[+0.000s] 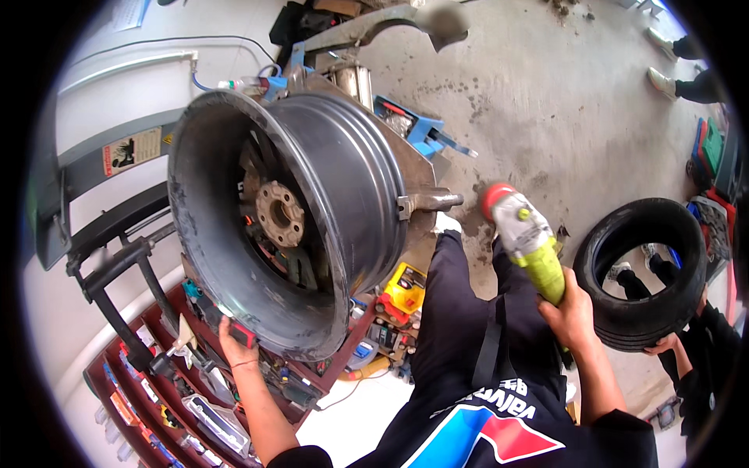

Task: The person mounts a car wheel rim onto a tire changer machine and uses a handheld angle grinder to grind the rim's surface. The person rotates the rim to access different areas while grinding.

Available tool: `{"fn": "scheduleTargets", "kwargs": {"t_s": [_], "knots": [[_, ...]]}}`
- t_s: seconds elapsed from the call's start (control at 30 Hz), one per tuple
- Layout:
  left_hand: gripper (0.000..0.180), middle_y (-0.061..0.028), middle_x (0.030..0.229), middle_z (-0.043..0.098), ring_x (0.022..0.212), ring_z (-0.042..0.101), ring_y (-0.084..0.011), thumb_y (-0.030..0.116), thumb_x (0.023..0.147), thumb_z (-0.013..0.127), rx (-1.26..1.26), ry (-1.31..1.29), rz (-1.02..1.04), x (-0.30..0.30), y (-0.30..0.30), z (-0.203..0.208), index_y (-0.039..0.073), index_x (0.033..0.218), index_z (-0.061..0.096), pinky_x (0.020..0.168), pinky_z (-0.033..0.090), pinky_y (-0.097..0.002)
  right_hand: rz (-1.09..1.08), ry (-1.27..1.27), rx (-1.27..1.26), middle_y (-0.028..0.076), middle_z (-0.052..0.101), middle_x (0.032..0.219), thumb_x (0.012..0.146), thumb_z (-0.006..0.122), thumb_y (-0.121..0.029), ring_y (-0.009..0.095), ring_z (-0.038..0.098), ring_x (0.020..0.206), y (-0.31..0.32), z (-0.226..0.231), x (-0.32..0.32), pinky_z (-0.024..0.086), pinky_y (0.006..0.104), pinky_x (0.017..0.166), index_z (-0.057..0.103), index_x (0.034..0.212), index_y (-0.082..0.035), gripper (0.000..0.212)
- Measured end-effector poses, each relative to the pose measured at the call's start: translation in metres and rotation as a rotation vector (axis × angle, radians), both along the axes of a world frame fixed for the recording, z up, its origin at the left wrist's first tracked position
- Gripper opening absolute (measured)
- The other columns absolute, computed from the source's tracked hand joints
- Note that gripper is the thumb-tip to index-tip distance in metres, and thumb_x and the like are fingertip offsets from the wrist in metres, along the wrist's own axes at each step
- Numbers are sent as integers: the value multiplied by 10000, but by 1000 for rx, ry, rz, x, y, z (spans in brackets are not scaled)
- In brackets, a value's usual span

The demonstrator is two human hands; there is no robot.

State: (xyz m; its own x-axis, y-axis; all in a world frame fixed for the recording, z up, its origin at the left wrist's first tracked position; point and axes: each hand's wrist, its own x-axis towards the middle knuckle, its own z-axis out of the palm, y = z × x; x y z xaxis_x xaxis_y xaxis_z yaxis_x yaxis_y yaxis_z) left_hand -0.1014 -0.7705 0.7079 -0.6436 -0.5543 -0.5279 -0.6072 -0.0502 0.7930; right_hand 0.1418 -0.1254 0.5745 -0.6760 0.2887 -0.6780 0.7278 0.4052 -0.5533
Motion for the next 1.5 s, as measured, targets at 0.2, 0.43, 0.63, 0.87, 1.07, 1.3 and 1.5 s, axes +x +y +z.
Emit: {"fn": "scheduleTargets", "kwargs": {"t_s": [0.2,0.43,0.63,0.87,1.07,1.3,1.5], "knots": [[198,47,877,681,813,651,-149,378,916,731,-247,176,199,-13,6,-9,193,929,661,727,505,-325,131,178,44,242,716,1028,719,840,-211,438,697,972,-51,-6,-43,560,494,826,537,1326,-11,707],[191,30,933,686,870,653,-147,301,915,747,-189,254,119,-21,-15,-11,142,1000,683,807,509,-312,91,99,71,224,729,965,732,845,-238,422,718,910,-80,0,-62,576,475,790,566,1287,-21,658],[234,27,1001,673,933,635,-137,283,923,741,-239,296,111,-24,-23,-13,123,1086,688,856,493,-305,138,77,123,220,725,931,733,849,-250,420,718,880,-87,3,-75,574,478,777,572,1260,-31,635],[262,31,1002,671,931,629,-134,288,924,745,-272,335,111,-25,-12,-15,116,1112,688,861,485,-300,215,85,167,205,722,929,717,856,-233,403,717,879,-91,5,-80,570,467,771,570,1257,-21,647],[270,37,988,665,908,625,-127,289,923,755,-279,343,140,-23,-3,-14,117,1120,687,833,485,-290,290,71,225,200,718,950,707,858,-227,394,717,881,-94,11,-89,568,468,774,554,1267,-4,676],[277,33,991,666,908,624,-121,295,927,752,-247,343,143,-21,-11,-16,109,1122,687,825,486,-292,255,97,254,209,718,946,741,833,-222,410,714,882,-89,15,-122,568,474,755,544,1275,-5,645],[301,28,1015,665,932,621,-128,306,923,754,-256,346,117,-23,-13,-15,107,1138,684,839,488,-299,4,98,228,265,717,933,813,804,-238,475,701,909,-61,18,-130,560,502,768,549,1271,-24,565]]}}
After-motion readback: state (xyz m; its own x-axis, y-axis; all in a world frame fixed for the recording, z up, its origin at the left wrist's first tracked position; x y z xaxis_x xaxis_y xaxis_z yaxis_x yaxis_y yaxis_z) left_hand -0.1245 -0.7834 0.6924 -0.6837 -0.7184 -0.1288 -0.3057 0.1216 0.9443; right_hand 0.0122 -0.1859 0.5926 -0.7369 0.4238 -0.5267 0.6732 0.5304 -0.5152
